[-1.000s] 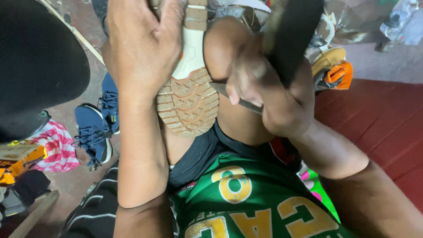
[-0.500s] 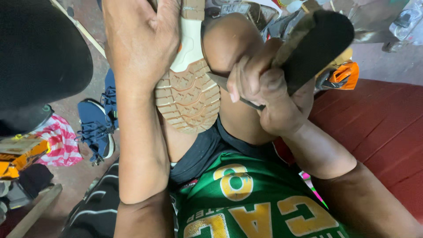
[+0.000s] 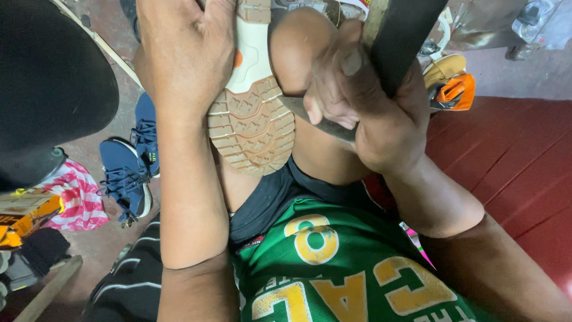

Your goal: The person uses a knife to scrape and clean the sole of a brown shoe. They then insert a shoe tree into the shoe and continue scraping the sole.

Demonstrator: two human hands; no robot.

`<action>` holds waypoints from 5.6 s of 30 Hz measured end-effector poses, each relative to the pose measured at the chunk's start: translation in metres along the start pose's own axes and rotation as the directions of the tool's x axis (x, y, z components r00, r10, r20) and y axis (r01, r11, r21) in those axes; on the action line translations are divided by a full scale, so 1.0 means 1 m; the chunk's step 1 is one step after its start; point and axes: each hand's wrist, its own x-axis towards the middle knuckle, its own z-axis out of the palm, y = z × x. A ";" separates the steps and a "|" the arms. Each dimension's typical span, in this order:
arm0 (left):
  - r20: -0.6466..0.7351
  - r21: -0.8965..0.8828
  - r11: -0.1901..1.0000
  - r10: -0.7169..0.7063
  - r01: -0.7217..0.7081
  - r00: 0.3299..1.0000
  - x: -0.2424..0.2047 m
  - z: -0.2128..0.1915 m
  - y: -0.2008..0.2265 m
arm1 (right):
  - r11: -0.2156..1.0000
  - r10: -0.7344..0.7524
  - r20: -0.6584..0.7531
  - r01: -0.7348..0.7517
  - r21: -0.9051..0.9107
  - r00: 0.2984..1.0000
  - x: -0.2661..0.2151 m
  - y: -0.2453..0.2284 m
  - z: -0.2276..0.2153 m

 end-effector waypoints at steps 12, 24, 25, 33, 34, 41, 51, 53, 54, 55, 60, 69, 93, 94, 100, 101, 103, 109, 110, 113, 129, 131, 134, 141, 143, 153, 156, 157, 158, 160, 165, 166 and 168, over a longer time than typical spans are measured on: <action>-0.023 -0.086 0.991 0.101 -0.103 0.995 0.002 -0.005 -0.005 | 0.969 -0.234 0.121 0.241 -0.045 0.965 -0.020 0.009 0.016; -0.011 -0.144 0.985 0.096 -0.097 0.995 0.001 -0.007 -0.001 | 0.620 -0.234 0.542 0.553 -0.557 0.807 -0.043 0.010 0.037; -0.011 -0.147 0.985 0.087 -0.087 0.996 0.001 -0.007 -0.001 | 0.616 -0.235 0.541 0.554 -0.560 0.808 -0.042 0.011 0.035; 0.001 -0.136 0.988 0.067 -0.066 0.998 0.001 -0.010 0.000 | 0.635 -0.205 0.520 0.517 -0.574 0.829 -0.032 0.008 0.042; 0.012 -0.167 0.985 0.053 -0.050 0.999 0.001 -0.011 0.001 | 0.639 -0.198 0.516 0.509 -0.577 0.834 -0.032 0.007 0.043; 0.028 -0.182 0.983 0.035 -0.029 0.999 0.000 -0.013 0.008 | 0.668 -0.164 0.491 0.463 -0.583 0.855 -0.035 0.009 0.042; 0.050 -0.114 0.993 0.022 -0.016 0.999 -0.004 -0.014 0.014 | 0.637 -0.124 0.504 0.458 -0.620 0.855 -0.028 0.016 0.043; 0.064 -0.077 0.997 0.002 0.003 0.998 -0.003 -0.015 0.010 | 0.657 -0.117 0.515 0.455 -0.601 0.849 -0.025 0.017 0.038; 0.072 -0.060 0.998 -0.010 0.014 0.997 -0.003 -0.016 0.008 | 0.668 -0.112 0.520 0.451 -0.592 0.847 -0.025 0.017 0.037; 0.072 -0.046 0.999 -0.020 0.024 0.997 -0.003 -0.016 0.006 | 0.673 -0.116 0.528 0.457 -0.582 0.842 -0.023 0.017 0.035; 0.071 0.021 0.997 -0.069 0.068 0.995 -0.005 -0.016 -0.001 | 0.688 -0.163 0.556 0.498 -0.529 0.815 -0.015 0.026 0.036; 0.041 -0.034 0.998 -0.044 0.046 0.998 -0.008 -0.016 -0.003 | 0.579 -0.189 0.567 0.557 -0.595 0.802 -0.028 0.033 0.052; 0.055 0.019 0.999 -0.040 0.039 0.998 -0.001 -0.015 0.005 | 0.707 -0.135 0.442 0.399 -0.585 0.887 -0.014 0.026 0.043; 0.050 -0.007 0.997 -0.082 0.083 0.995 -0.002 -0.016 0.004 | 0.712 -0.128 0.462 0.406 -0.573 0.878 -0.013 0.028 0.044; 0.039 -0.020 0.996 -0.085 0.086 0.996 -0.002 -0.017 0.001 | 0.668 -0.130 0.549 0.482 -0.567 0.825 -0.011 0.021 0.048; 0.043 -0.016 0.997 -0.074 0.074 0.996 -0.003 -0.018 -0.001 | 0.669 -0.134 0.544 0.480 -0.567 0.829 -0.013 0.019 0.048; 0.035 0.029 0.999 -0.030 0.029 0.999 -0.004 -0.018 -0.003 | 0.734 -0.136 0.510 0.432 -0.524 0.849 -0.018 0.014 0.041; -0.008 -0.217 0.976 0.004 -0.006 1.000 -0.007 -0.018 0.003 | 0.979 -0.095 -0.011 0.092 -0.180 0.995 -0.018 -0.001 0.001; -0.007 -0.218 0.976 0.022 -0.023 1.000 -0.005 -0.018 0.004 | 0.986 -0.149 -0.045 0.145 -0.084 0.988 -0.018 -0.001 -0.004; -0.012 -0.218 0.975 0.050 -0.052 0.999 -0.002 -0.017 0.004 | 0.959 -0.251 -0.109 0.262 0.111 0.962 -0.021 0.008 -0.011; -0.033 -0.230 0.971 0.060 -0.066 0.998 -0.006 -0.014 0.005 | 0.992 -0.058 0.008 0.057 0.115 0.998 -0.059 0.041 -0.021; -0.037 -0.212 0.975 0.067 -0.073 0.997 -0.005 -0.015 0.007 | 0.996 -0.056 0.046 0.053 0.077 0.997 -0.057 0.042 -0.022; -0.023 -0.233 0.971 0.047 -0.051 0.999 -0.006 -0.015 0.010 | 0.997 -0.047 0.116 0.039 0.070 0.992 -0.034 0.034 -0.012; -0.021 -0.213 0.974 0.068 -0.071 0.997 -0.005 -0.016 0.012 | 0.953 -0.287 0.208 0.256 0.162 0.935 0.000 0.024 0.002; -0.032 -0.166 0.983 0.075 -0.080 0.997 -0.007 -0.016 0.014 | 0.962 -0.262 0.236 0.272 -0.013 0.936 -0.012 0.020 -0.005; -0.006 -0.056 0.993 0.104 -0.104 0.995 -0.010 -0.014 0.013 | 0.968 -0.177 0.291 0.221 -0.123 0.940 -0.028 0.025 -0.015; -0.001 -0.051 0.992 0.118 -0.117 0.993 -0.009 -0.014 0.015 | 0.941 -0.336 0.350 0.329 0.081 0.875 -0.009 0.021 -0.007; 0.006 -0.038 0.993 0.111 -0.111 0.994 -0.010 -0.015 0.016 | 0.914 -0.405 0.363 0.359 0.190 0.839 -0.007 0.021 -0.006; 0.012 -0.029 0.994 0.106 -0.106 0.994 -0.012 -0.017 0.017 | 0.947 -0.319 0.273 0.294 0.128 0.908 -0.010 0.022 -0.005; 0.019 -0.020 0.994 0.111 -0.111 0.994 -0.012 -0.017 0.020 | 0.988 -0.152 0.068 0.151 0.017 0.986 -0.021 0.024 -0.005; 0.013 0.030 0.996 0.083 -0.084 0.996 -0.013 -0.017 0.025 | 1.000 -0.001 0.075 0.001 -0.009 0.997 -0.040 0.020 -0.013; 0.009 0.024 0.996 0.082 -0.083 0.997 -0.013 -0.017 0.026 | 0.999 0.025 0.079 -0.023 -0.031 0.997 -0.040 0.017 -0.013; 0.004 0.029 0.997 0.072 -0.072 0.997 -0.013 -0.017 0.026 | 0.996 0.068 0.085 -0.062 -0.072 0.994 -0.038 0.013 -0.012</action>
